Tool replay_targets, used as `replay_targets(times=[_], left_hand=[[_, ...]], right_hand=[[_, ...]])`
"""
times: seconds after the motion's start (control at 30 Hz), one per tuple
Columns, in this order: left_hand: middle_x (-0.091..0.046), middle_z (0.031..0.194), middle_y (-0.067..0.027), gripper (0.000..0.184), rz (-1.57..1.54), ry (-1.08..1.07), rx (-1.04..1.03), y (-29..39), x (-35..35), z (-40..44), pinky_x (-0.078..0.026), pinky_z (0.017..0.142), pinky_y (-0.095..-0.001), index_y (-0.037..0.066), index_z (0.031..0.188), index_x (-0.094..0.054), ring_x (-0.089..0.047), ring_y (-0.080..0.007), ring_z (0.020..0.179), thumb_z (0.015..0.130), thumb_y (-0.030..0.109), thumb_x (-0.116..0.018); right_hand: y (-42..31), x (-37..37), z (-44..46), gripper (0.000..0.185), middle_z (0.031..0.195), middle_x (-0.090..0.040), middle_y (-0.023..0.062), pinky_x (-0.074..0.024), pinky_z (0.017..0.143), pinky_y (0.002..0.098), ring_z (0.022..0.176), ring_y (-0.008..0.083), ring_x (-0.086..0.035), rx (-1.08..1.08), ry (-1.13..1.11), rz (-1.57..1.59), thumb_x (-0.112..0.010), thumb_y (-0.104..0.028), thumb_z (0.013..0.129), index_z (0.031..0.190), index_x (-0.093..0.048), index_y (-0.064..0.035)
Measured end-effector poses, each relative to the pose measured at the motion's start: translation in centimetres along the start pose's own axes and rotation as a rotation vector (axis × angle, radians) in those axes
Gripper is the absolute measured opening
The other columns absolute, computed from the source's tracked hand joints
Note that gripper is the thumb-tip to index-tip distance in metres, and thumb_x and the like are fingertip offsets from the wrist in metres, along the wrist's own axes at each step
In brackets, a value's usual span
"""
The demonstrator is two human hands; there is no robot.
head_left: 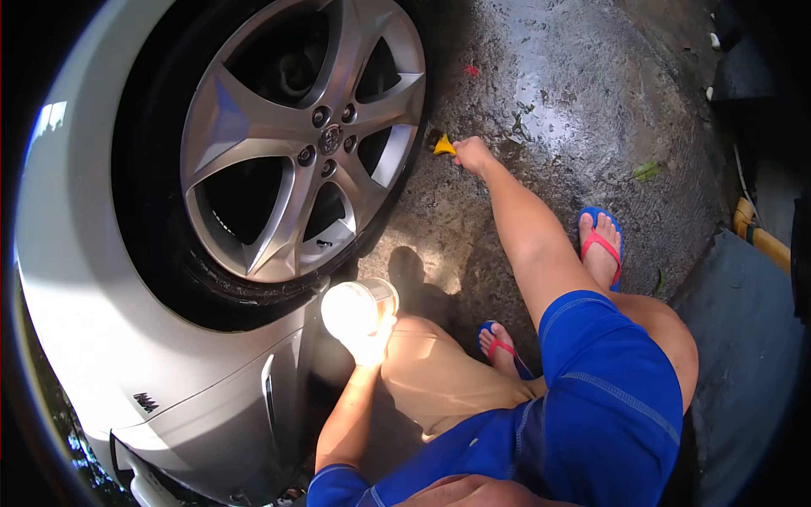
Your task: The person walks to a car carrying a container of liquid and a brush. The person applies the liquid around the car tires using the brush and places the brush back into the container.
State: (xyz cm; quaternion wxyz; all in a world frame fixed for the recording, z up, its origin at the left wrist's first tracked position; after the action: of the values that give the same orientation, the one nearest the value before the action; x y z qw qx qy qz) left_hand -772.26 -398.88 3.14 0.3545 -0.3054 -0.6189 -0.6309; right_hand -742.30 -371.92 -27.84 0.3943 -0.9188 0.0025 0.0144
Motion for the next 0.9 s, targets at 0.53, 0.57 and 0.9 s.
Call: replay_targets(times=[0.53,0.57,0.9], left_hand=[[-0.078,0.118,-0.015,0.063,0.052,0.068,0.055,0.5,3.0,-2.6,-0.059,0.099,-0.0444,0.004,0.124,-0.075,-0.074,-0.0296,0.11,0.073,0.03,-0.1],[-0.077,0.118,-0.0148,0.061,-0.015,0.078,0.065,0.9,3.1,-2.2,-0.059,0.1,-0.044,0.004,0.123,-0.076,-0.074,-0.0294,0.11,0.073,0.029,-0.1],[-0.078,0.113,-0.0101,0.055,-0.222,0.159,0.253,-4.1,3.5,-4.9,-0.059,0.093,-0.037,0.006,0.118,-0.077,-0.074,-0.0199,0.103,0.07,0.019,-0.1]], right_hand=[[4.6,-17.1,-14.4,0.022,0.068,-0.05,-0.0039,-0.028,0.042,0.0292,0.047,0.0085,-0.04,-0.055,-0.645,-0.032,-0.063,-0.027,0.107,0.095,-0.066,-0.0083],[4.4,-17.6,-14.7,0.021,0.068,-0.049,-0.004,-0.0282,0.042,0.0288,0.047,0.008,-0.041,-0.06,-0.64,-0.005,-0.064,-0.025,0.107,0.095,-0.065,-0.0085],[-0.2,-19.4,-19.5,0.035,0.068,-0.048,-0.0052,-0.0291,0.044,0.0278,0.049,0.0067,-0.04,-0.11,-0.768,-0.16,-0.064,-0.038,0.108,0.095,-0.067,-0.0059]])
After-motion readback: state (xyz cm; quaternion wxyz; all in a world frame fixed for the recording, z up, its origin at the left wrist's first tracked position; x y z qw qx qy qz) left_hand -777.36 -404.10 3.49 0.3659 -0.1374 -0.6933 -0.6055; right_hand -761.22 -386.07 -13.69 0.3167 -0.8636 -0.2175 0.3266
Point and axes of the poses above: each hand's wrist, its own z-axis towards the middle knuckle, its own x-axis out of the back of the hand, y = z × x, the point moved 2 cm from there along z, towards the middle knuckle
